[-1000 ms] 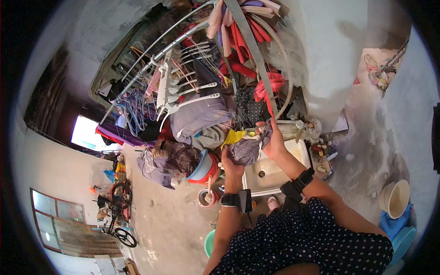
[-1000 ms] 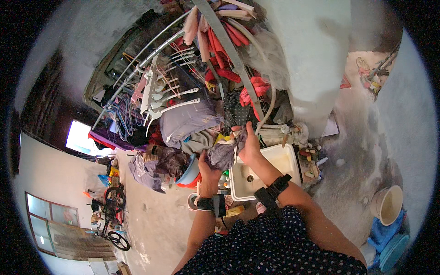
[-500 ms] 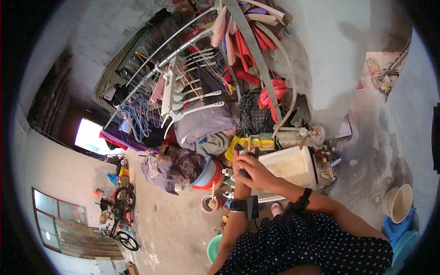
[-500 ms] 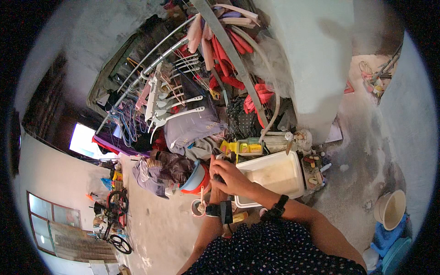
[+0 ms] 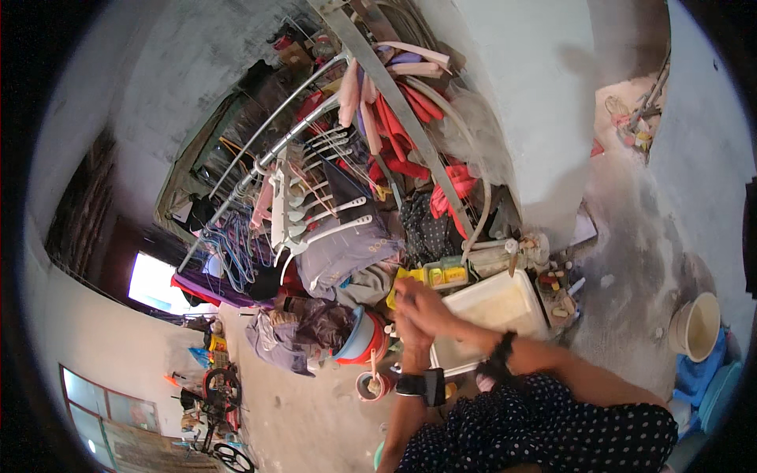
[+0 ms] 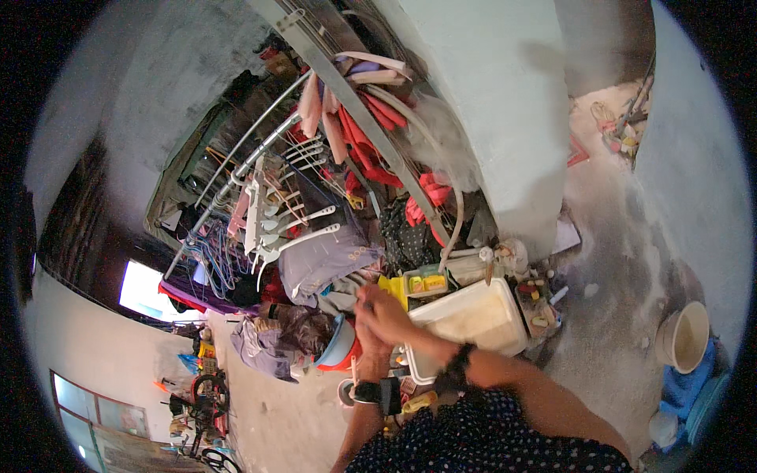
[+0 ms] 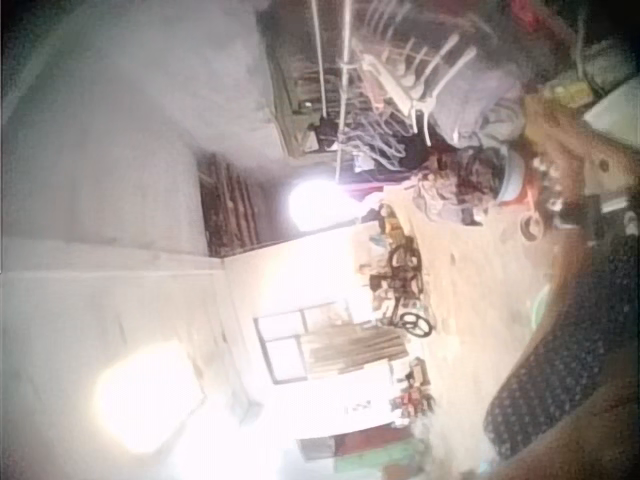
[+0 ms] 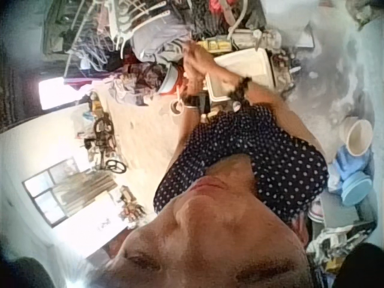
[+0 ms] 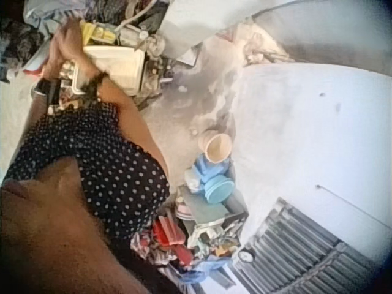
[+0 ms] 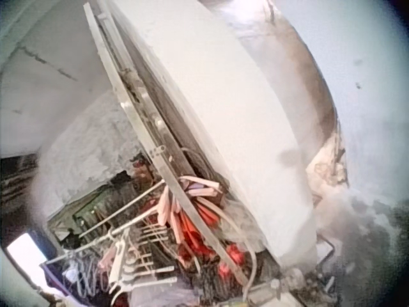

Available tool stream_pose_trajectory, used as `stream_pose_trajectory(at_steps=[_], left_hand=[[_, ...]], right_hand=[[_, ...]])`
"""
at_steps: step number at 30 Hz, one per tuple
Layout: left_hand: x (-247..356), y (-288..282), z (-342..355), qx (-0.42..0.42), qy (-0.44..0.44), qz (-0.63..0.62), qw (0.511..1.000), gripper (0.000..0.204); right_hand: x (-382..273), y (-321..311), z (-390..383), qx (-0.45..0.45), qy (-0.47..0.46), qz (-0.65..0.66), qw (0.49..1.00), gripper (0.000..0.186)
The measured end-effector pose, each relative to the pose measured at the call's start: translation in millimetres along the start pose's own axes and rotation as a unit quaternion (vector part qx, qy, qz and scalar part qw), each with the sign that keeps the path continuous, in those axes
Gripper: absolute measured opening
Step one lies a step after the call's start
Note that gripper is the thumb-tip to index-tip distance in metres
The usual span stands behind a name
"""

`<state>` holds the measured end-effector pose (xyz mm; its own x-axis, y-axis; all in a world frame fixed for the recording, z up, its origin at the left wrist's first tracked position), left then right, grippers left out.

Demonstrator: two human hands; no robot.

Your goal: The person washes a small purple garment by hand using detergent in a basin and sink, rinses it in a bucket of water, and hangs it on a clothes hanger.

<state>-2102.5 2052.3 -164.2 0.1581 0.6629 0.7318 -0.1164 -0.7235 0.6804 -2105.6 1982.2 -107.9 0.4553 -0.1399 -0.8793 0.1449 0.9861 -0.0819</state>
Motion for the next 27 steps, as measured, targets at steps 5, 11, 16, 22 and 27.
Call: stream_pose_trajectory(at_steps=[5, 11, 16, 22, 27], left_hand=[[-22, 24, -13, 0.146, -0.102, -0.026, 0.984, 0.044], [3, 3, 1, -0.131, 0.037, -0.084, 0.987, 0.051], [-19, 21, 2, 0.018, -0.041, -0.020, 0.999, 0.049], [18, -9, -11, 0.066, 0.046, 0.077, 0.994, 0.037], [-9, 39, -11, 0.007, -0.045, -0.028, 0.999, 0.054]], right_hand=[[66, -1, 28, -0.091, 0.197, 0.070, 0.974, 0.039], [-2, 20, -6, -0.048, 0.022, 0.013, 0.999, 0.031], [69, -7, 23, 0.026, 0.123, 0.109, 0.986, 0.043], [-19, 14, -6, -0.030, 0.001, 0.039, 0.999, 0.043], [51, 1, 31, -0.062, 0.152, 0.087, 0.983, 0.038]])
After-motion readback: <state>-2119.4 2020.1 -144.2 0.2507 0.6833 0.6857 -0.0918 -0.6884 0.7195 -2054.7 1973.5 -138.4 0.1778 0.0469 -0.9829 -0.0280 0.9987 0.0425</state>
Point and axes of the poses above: each hand's wrist, its own z-axis towards the middle knuckle, its own y-axis out of the palm, x = y × z, the point moved 8 cm from there along z, towards the middle knuckle, and after that the axes turned 4 degrees about z, right-handed, at the moved point
